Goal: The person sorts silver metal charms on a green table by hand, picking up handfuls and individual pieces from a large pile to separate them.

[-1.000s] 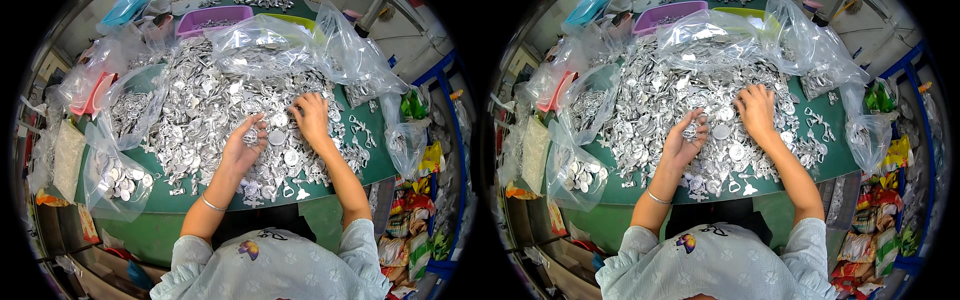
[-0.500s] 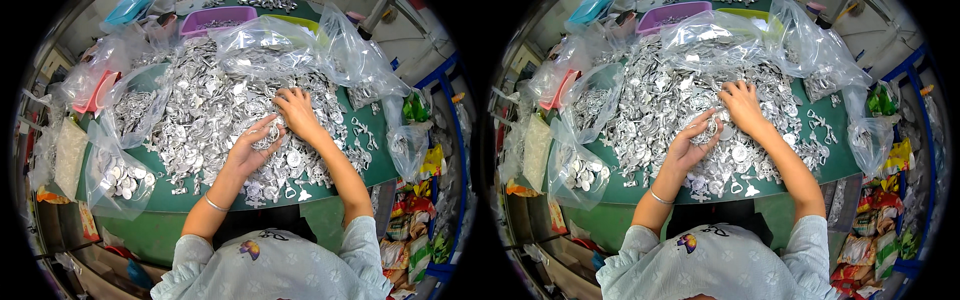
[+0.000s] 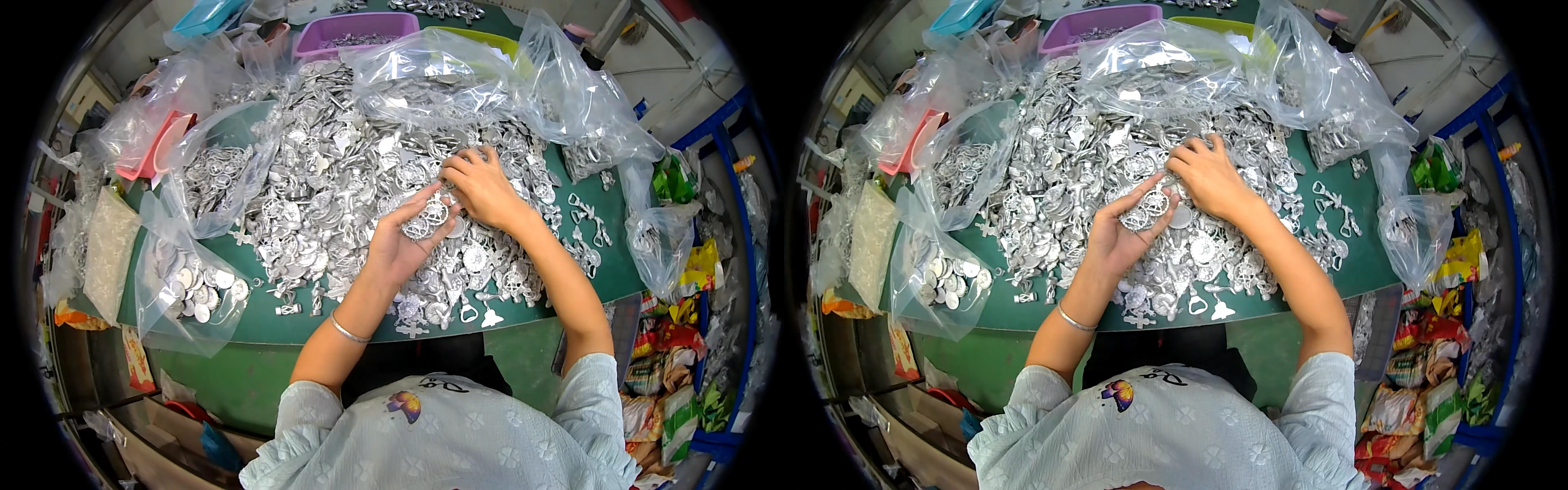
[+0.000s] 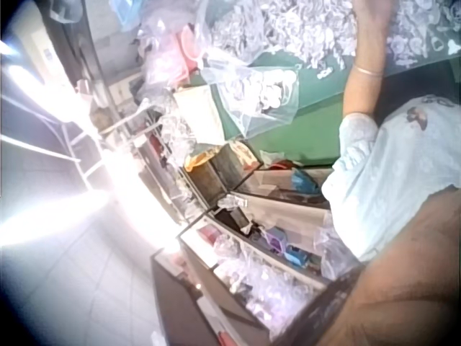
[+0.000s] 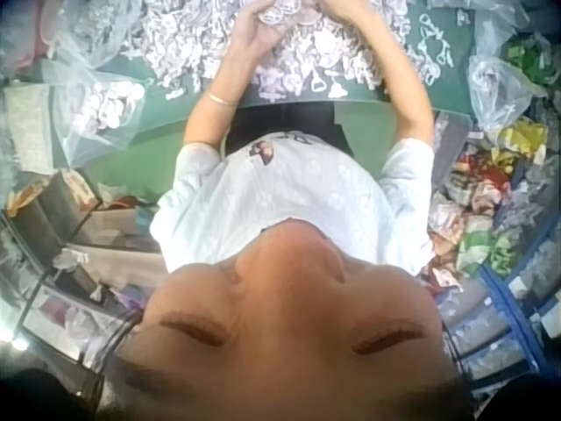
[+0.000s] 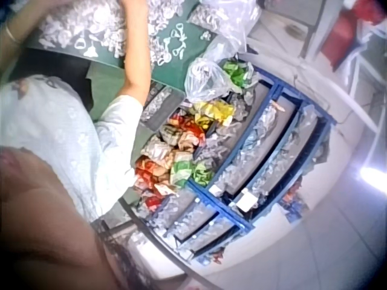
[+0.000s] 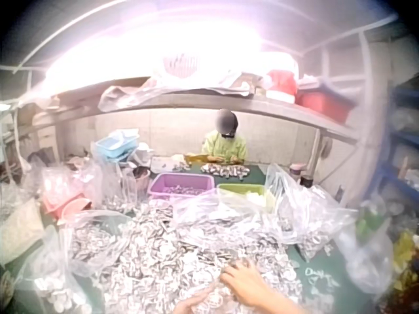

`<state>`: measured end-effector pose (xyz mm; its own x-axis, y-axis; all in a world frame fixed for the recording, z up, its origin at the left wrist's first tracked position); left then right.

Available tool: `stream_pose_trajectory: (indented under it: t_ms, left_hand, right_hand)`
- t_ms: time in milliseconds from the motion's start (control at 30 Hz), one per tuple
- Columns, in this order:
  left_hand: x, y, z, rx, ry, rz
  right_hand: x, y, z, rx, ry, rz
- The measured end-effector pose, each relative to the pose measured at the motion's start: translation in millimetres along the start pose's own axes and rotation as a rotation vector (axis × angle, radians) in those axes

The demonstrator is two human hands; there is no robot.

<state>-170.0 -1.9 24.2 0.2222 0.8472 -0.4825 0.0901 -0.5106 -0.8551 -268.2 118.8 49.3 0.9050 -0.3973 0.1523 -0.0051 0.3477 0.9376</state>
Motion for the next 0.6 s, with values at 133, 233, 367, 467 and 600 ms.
stream_pose_trajectory:
  t_ms: [133,233,367,467,600]
  left_hand:
    - [2.1,5.6,3.1,-0.010,0.025,-0.026]
    - [2.0,7.3,3.3,-0.029,0.031,-0.047]
    - [1.4,10.0,5.2,0.001,0.025,-0.064]
    - [0.8,10.7,4.6,-0.008,0.031,-0.071]
    - [-1.8,7.7,3.3,0.008,0.003,-0.047]
  right_hand:
    - [3.3,-5.6,-3.7,-0.027,0.059,0.002]
    - [4.0,-7.5,-2.6,-0.041,0.029,0.059]
    - [1.0,-9.0,-2.7,-0.092,0.031,0.035]
    - [1.8,-3.4,-0.7,-0.141,-0.035,0.075]
    - [-9.3,10.3,-3.2,-0.335,-0.184,0.206]
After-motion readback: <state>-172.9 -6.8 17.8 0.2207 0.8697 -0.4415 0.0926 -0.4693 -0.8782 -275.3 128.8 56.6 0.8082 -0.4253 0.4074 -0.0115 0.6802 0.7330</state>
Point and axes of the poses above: each hand's wrist, its own z-axis towards the middle knuckle, its own y-axis out of the back of the hand, x = y × z, the point moved 3 cm from there along z, towards the middle knuckle, and after that the axes turned 10 degrees about z, right-handed, at the moved point
